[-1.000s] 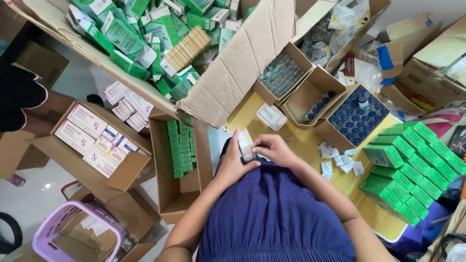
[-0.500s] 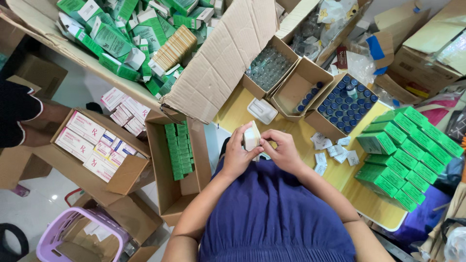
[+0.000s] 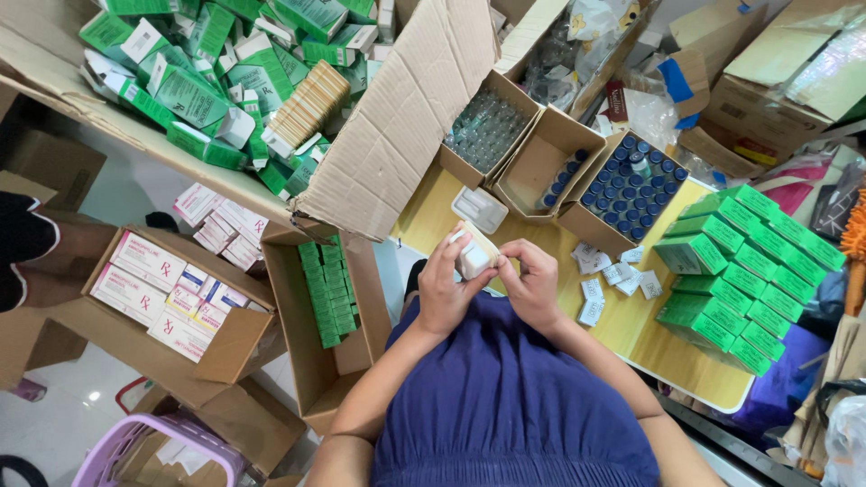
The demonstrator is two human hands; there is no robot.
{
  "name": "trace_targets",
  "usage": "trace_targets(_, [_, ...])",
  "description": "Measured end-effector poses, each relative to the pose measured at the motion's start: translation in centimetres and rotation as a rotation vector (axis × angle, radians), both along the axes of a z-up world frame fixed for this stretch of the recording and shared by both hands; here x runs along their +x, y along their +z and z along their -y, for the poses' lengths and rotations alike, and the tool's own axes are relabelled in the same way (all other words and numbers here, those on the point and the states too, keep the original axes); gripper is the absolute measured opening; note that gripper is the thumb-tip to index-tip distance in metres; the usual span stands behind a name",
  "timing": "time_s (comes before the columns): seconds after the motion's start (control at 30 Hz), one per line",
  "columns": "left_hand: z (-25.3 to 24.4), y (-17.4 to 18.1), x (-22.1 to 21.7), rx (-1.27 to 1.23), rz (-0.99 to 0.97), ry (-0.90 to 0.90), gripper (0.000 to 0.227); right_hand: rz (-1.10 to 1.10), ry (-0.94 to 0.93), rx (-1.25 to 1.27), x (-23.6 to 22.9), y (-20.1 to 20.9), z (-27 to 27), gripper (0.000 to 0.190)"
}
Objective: The person repeatedly picks up small green boxes and white plastic trays from a large cardboard box. They place the boxes into the trays and then set the filled trays on a table. The person continues this process throughout the clip, handling the items one at a time.
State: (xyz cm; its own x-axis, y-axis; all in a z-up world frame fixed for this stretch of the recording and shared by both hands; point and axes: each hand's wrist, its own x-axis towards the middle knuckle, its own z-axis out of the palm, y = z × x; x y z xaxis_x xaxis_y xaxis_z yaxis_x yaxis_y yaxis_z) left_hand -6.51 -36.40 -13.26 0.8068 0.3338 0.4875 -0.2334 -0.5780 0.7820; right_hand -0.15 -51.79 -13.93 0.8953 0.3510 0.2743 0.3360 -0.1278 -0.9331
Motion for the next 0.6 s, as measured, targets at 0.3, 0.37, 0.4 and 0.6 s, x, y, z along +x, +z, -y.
trace_targets(0.3, [-0.7,0.3,1.1,-0.079,0.110,-0.210,0.071,-0.073,0.126,0.226,-0.3,0.5,0.8,0.006])
trace_targets(0.37, [-2.4,0.3,1.6,0.041,0.153,-0.288,0.068,-0.097,0.322,0.188,1.1,1.1,1.5,0.007])
trace_targets(0.4, [-3.1,0.2,1.6,0.098,0.170,-0.328,0.066,-0.161,0.358,0.194,1.4,1.3,1.8,0.009])
trace_targets(0.6, [-4.3,-0.3,2.0,0.307,0.186,-0.467,0.053,-0.379,0.257,0.020,1.5,0.2,1.8,0.015])
